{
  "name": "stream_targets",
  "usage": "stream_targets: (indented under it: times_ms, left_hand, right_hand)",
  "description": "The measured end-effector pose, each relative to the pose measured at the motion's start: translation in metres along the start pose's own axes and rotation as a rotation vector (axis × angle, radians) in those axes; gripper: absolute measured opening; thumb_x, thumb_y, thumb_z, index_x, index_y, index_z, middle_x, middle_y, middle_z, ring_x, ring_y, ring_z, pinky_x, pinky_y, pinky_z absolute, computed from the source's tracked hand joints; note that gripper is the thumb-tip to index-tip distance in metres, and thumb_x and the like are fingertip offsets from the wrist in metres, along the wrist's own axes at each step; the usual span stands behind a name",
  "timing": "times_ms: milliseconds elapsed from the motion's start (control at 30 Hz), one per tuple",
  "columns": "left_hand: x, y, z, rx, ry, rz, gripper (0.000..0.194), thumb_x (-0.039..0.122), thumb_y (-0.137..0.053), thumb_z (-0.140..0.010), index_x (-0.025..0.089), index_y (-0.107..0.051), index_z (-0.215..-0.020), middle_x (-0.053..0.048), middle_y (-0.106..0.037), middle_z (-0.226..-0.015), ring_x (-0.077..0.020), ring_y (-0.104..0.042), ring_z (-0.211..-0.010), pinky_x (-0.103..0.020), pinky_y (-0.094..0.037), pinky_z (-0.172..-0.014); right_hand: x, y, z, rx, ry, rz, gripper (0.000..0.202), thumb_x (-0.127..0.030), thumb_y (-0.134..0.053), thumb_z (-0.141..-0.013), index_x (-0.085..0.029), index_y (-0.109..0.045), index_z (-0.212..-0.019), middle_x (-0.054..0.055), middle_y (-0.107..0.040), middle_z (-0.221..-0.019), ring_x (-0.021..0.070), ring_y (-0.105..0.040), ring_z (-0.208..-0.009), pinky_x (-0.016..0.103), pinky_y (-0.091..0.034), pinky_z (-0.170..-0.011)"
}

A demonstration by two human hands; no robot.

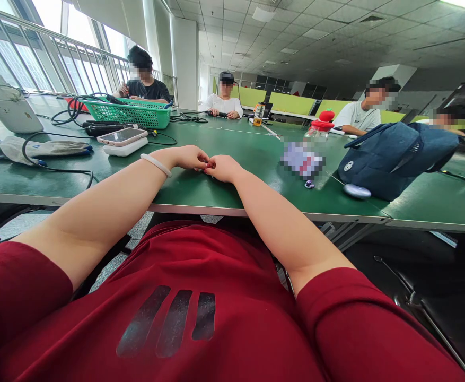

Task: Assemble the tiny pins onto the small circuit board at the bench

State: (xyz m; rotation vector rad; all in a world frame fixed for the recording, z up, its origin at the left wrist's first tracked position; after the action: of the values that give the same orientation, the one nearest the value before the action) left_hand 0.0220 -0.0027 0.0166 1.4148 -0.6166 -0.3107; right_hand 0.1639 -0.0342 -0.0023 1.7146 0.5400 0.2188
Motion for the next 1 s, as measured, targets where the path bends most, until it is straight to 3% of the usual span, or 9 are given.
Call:
stream_targets:
  times_ms: [1000]
  left_hand:
    - [0.0071,0.0001,0.0029,-0.002,-0.008,-0.013,0.043,0.039,-0.052,-0.072,0.021,-0.07,-0.107,-0.002,-0.071,-0.084,-0.013,-0.06,-0.072,-0.019,-0.041,-0.067]
  right_hand:
    - [0.0013,-0.0019,-0.0023,0.004,0.034,0.025,0.024,-0.038,-0.058,-0.083,-0.017,-0.068,-0.089,0.004,-0.068,-0.087,0.0157,-0.058,-0.077,0.025,-0.038,-0.069]
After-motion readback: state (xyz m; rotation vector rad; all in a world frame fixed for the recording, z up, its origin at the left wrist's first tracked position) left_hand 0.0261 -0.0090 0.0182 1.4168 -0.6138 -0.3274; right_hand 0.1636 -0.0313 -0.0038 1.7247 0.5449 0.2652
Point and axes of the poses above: each hand's wrist, its own z-axis away from the middle knuckle, its own y-axis out of the back of the hand, x = y × z, the point moved 2 cm from there along -z, towards the middle knuckle
